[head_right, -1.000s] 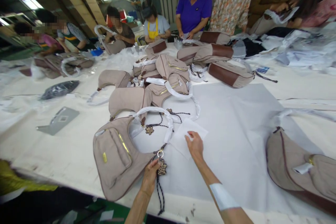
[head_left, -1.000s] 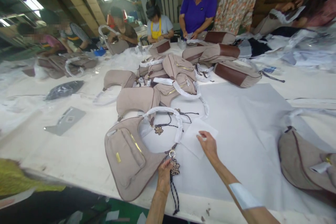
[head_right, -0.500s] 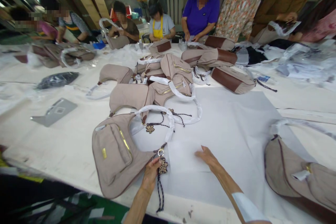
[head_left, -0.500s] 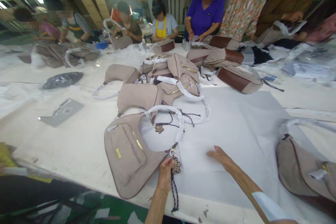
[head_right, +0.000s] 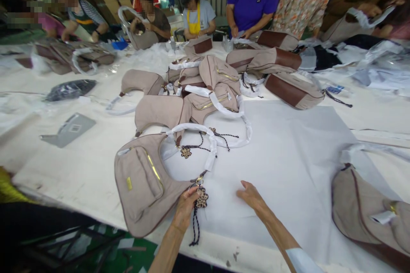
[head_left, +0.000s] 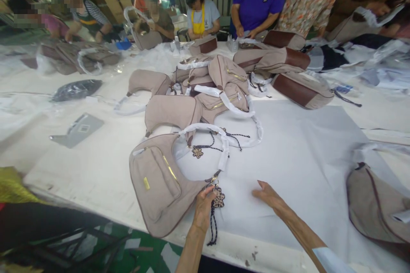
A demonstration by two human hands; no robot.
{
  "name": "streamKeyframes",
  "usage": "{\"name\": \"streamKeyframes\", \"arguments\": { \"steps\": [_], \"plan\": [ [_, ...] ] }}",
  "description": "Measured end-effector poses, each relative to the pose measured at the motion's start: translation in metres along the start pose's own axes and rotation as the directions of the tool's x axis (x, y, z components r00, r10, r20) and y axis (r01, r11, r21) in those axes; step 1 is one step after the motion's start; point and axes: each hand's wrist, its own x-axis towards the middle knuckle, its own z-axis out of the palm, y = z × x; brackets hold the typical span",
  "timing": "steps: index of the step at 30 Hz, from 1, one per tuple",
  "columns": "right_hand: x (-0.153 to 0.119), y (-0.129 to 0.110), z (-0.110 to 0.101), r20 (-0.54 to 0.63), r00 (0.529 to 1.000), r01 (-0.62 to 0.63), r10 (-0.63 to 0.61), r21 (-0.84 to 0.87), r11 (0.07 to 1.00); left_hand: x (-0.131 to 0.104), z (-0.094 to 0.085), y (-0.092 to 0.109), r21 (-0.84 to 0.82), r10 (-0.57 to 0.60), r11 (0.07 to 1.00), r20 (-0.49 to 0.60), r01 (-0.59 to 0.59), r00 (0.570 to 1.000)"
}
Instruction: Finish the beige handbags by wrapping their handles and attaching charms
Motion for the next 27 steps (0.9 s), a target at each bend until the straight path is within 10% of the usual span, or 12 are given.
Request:
{"name": "streamKeyframes", "arguments": {
  "steps": [8, 10, 13, 18, 27],
  "plan": [
    [-0.002, -0.003, 0.016, 0.159, 0.986, -0.077, 0.049, 0.177, 0.981, 0.003, 0.004, 0.001, 0.031, 0.020, 0.999, 0.002, -0.020, 1.000],
    [0.004, -0.007, 0.013, -0.027, 0.998, 0.057, -0.056, 0.037, 0.998, 0.003, 0.004, 0.000, 0.039, 0.023, 0.999, -0.009, -0.022, 1.000],
    [0.016, -0.025, 0.016, -0.235, 0.885, 0.345, -0.401, -0.247, 0.906, 0.004, 0.003, -0.003, 0.032, 0.019, 0.999, -0.034, -0.017, 0.999],
    [0.040, -0.053, 0.051, 0.274, 0.876, 0.481, -0.397, -0.430, 0.764, 0.005, 0.004, -0.008, 0.011, 0.003, 1.000, -0.030, -0.002, 1.000],
    [0.079, -0.054, 0.075, 0.412, 0.900, 0.308, -0.141, -0.373, 0.875, -0.001, 0.010, -0.004, -0.008, -0.028, 1.000, -0.108, 0.027, 0.994]
  ]
}}
